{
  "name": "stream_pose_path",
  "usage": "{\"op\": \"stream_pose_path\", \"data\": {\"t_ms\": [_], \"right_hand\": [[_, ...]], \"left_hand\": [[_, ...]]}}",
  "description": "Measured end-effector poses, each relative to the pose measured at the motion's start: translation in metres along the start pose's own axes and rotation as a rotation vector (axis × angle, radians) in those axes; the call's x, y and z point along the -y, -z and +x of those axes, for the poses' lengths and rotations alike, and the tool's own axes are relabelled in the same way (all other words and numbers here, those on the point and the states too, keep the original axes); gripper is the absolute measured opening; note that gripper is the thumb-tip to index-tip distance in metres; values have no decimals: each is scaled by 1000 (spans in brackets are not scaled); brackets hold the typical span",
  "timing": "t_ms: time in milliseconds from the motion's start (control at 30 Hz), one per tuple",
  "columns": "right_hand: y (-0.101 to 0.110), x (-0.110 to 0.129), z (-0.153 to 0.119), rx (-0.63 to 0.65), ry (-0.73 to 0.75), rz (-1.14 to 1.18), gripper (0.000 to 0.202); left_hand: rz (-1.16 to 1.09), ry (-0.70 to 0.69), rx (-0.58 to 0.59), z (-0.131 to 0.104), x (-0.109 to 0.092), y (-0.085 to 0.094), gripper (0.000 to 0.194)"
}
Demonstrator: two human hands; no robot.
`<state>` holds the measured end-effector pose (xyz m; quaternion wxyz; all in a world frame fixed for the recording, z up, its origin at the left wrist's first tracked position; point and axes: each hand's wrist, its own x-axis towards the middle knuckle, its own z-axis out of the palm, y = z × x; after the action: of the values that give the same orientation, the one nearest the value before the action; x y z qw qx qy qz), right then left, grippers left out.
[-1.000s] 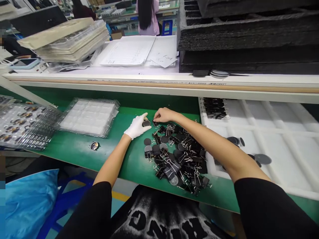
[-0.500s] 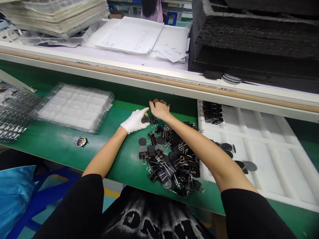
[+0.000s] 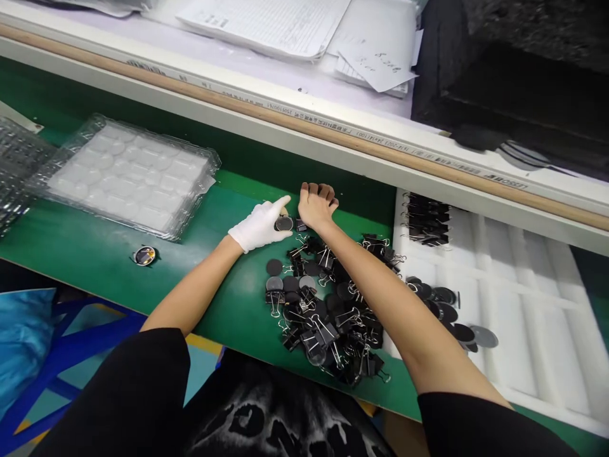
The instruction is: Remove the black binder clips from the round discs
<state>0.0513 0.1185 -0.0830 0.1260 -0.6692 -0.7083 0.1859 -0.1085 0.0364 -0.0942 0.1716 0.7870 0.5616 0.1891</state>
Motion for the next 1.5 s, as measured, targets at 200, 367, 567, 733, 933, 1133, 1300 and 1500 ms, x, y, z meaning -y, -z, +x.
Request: {"op": "stream_pose_path", "data": {"t_ms": [200,367,567,733,933,1133,1300,1500], "right_hand": [[-3,-4,1,-28,2,2,49],[-3,-4,1,-25,7,-8,49],[-3,-5,0,-31,-6,-6,49],[-6,-6,1,-61,-14,26,46],[10,5,-6,-31,16,91,53],[72,-13,-28,373,467,131,29],[91,-34,-43,630,639,115,18],[70,-29,-34,299,377,163,14]], "left_hand": [[-38,9,4,4,-9,0,89],[-70,2,-11,7,-9,-2,93],[-119,-34,-15,10,-10,-6,93],[-88,-27,-33,11,-12,-10,88],[-14,8,-20,7,-21,-3,89],[280,153,-128,-15,-20,18,92],[304,-70,113,-23,0,36,66],[305,57,219,-29,15,51,105]]}}
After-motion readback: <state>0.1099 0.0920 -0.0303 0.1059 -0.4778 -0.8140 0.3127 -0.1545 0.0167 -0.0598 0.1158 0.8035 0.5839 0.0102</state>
